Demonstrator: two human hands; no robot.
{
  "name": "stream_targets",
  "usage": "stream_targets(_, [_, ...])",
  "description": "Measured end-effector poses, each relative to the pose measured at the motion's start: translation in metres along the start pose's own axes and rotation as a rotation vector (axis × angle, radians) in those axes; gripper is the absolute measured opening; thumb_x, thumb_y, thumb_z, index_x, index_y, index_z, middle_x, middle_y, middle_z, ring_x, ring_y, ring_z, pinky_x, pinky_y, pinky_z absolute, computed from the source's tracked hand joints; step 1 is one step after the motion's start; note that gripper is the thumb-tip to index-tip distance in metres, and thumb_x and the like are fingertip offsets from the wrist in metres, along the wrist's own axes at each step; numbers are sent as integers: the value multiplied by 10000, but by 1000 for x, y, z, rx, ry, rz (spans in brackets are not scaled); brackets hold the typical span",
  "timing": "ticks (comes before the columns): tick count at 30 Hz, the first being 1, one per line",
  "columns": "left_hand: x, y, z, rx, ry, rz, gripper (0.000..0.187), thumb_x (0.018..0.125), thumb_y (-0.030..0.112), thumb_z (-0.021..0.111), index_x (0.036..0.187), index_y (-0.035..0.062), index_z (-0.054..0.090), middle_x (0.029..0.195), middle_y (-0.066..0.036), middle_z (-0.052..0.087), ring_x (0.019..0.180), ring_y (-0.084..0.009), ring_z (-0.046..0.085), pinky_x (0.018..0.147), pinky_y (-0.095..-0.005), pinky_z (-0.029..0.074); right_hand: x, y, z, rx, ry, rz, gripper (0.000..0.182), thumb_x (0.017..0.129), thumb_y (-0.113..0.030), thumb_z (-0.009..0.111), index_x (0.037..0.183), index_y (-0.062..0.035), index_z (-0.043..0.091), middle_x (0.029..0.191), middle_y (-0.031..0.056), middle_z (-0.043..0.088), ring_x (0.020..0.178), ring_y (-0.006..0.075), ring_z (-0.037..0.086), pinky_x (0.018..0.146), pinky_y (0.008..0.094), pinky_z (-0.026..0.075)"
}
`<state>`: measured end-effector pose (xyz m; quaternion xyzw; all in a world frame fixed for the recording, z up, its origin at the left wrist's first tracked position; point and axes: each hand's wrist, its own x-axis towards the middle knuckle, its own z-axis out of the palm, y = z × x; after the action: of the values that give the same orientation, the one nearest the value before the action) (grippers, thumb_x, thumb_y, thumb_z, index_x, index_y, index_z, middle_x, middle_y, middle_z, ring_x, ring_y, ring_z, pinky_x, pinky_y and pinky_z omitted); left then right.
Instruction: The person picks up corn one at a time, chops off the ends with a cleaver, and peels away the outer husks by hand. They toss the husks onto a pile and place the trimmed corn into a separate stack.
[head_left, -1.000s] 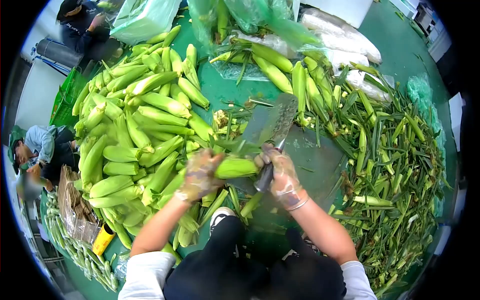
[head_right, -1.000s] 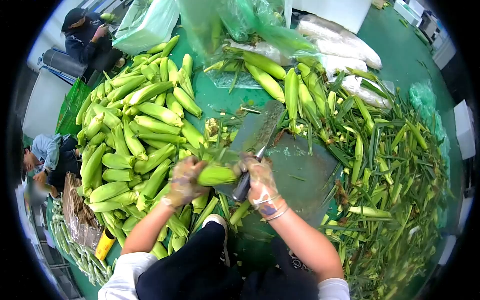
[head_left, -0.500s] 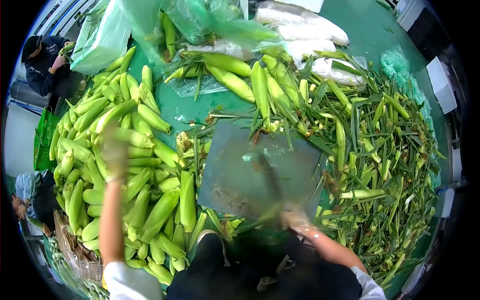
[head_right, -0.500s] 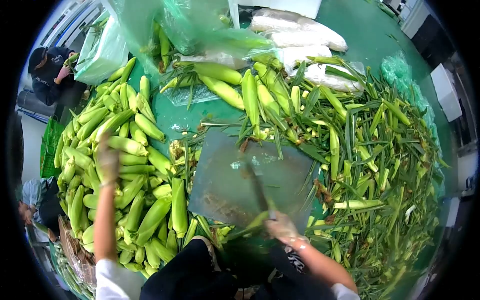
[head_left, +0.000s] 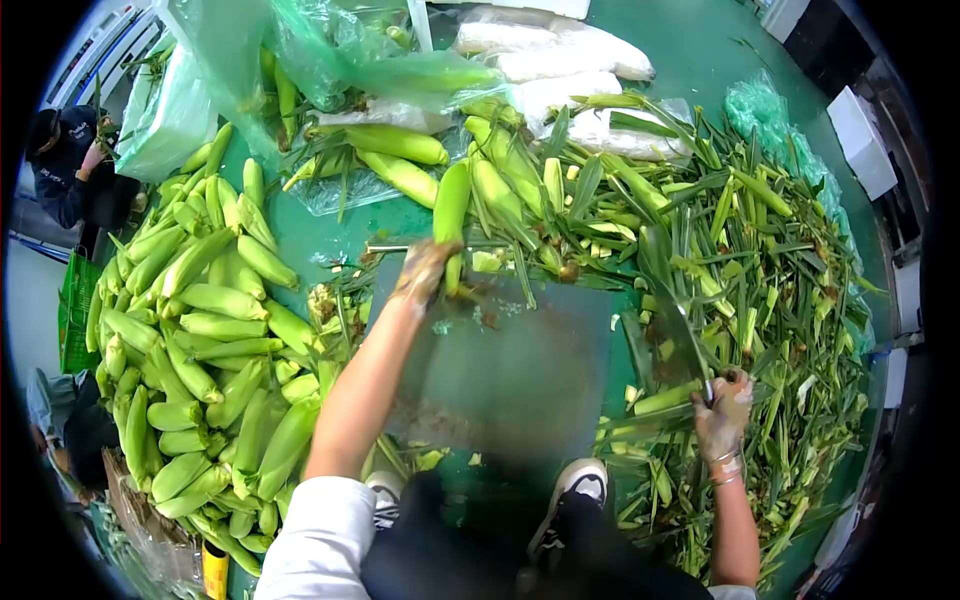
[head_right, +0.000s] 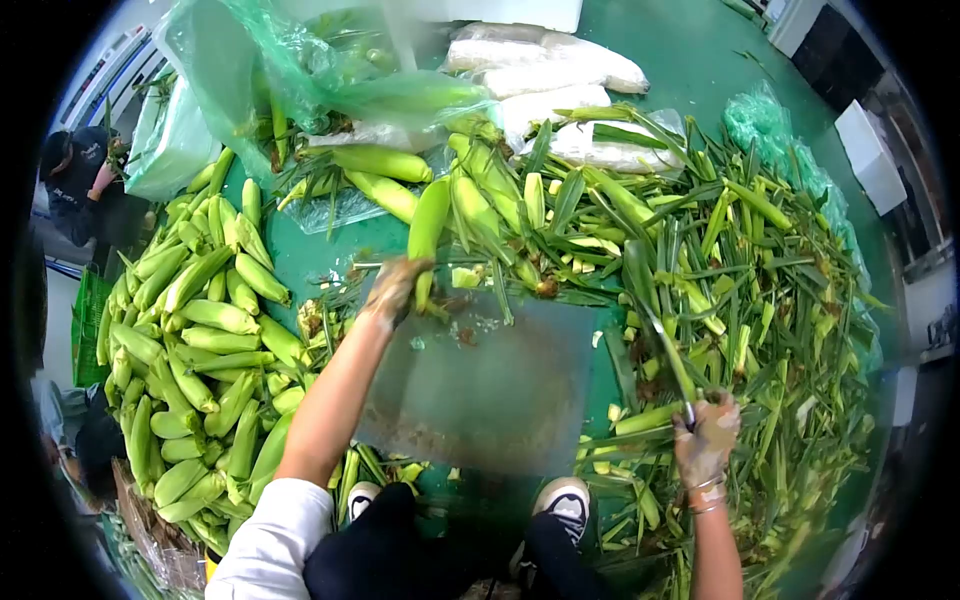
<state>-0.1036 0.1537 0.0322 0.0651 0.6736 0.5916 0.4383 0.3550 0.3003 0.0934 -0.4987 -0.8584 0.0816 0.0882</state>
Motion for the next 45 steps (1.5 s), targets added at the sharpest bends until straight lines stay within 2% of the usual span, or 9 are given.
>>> stream_targets(11, [-154, -106, -68, 333, -352, -270, 186, 884, 170, 670, 963, 40, 564, 731, 0, 569, 582, -61, 495, 491, -208, 340, 14, -179, -3, 712, 143, -214, 354, 901, -351, 615, 932, -9, 529, 669, 199, 573, 605, 379, 567, 558, 423, 424])
stream_targets(21, [-161, -155, -88, -743, -641, -353, 201, 929, 132, 597, 1091, 27, 542, 825, -54, 594, 709, -128, 594, 568, -235, 476, -8, -107, 109, 201, -204, -88, 305, 897, -329, 553, 888, -27, 594, 757, 237, 645, 736, 429, 633, 652, 486, 512])
stream_targets(24, [-196, -123, -19, -442, -195, -308, 325, 949, 334, 555, 1089, 41, 548, 913, -137, 652, 820, -283, 656, 642, -385, 513, 8, -118, 82, 187, -189, -44, 310, 895, -335, 568, 882, -26, 591, 738, 237, 635, 715, 415, 629, 625, 478, 497])
stream_targets(27, [-174, -104, 24, 1044, -475, 261, 536, 860, 465, 606, 1128, 5, 542, 1044, -213, 603, 838, -331, 599, 670, -412, 483, 12, -157, 43, 286, -121, -75, 284, 903, -303, 575, 904, -20, 576, 705, 206, 624, 673, 408, 612, 595, 468, 475])
stream_targets(29, [-161, -70, 25, 1478, 56, 514, 592, 780, 481, 673, 1123, 14, 555, 999, -206, 605, 874, -337, 601, 688, -410, 488, 16, -180, 12, 342, -70, -113, 266, 907, -280, 582, 916, -15, 567, 679, 186, 616, 641, 403, 600, 576, 456, 463])
stream_targets(31, [-131, -66, -1, 1613, 283, 834, 550, 688, 477, 740, 998, 40, 616, 922, -175, 626, 898, -302, 622, 745, -376, 504, 18, -205, -11, 588, 67, -162, 219, 912, -223, 594, 923, -10, 543, 637, 156, 577, 583, 387, 553, 543, 424, 434])
stream_targets(35, [-99, -113, -13, 1610, 82, 487, 454, 704, 359, 713, 998, 38, 587, 940, -158, 618, 897, -332, 615, 747, -422, 508, -1, -220, 14, 676, 232, -241, 219, 914, -194, 591, 961, 8, 520, 663, 181, 567, 590, 372, 566, 550, 420, 438])
stream_targets(41, [-102, -94, -45, 1548, -12, 622, 457, 707, 343, 702, 1009, 19, 587, 970, -159, 624, 919, -337, 614, 802, -410, 504, -41, -160, 108, 315, -452, -184, 290, 859, -299, 599, 922, -17, 569, 775, 256, 629, 747, 419, 629, 660, 485, 486])
stream_targets(45, [-187, -72, -156, 1386, 194, 439, 720, 701, 335, 781, 1271, -5, 501, 1227, -210, 576, 1150, -331, 552, 1001, -377, 428, -37, -118, 104, 481, -350, 10, 301, 876, -317, 578, 906, -18, 599, 803, 243, 639, 784, 420, 628, 703, 459, 487])
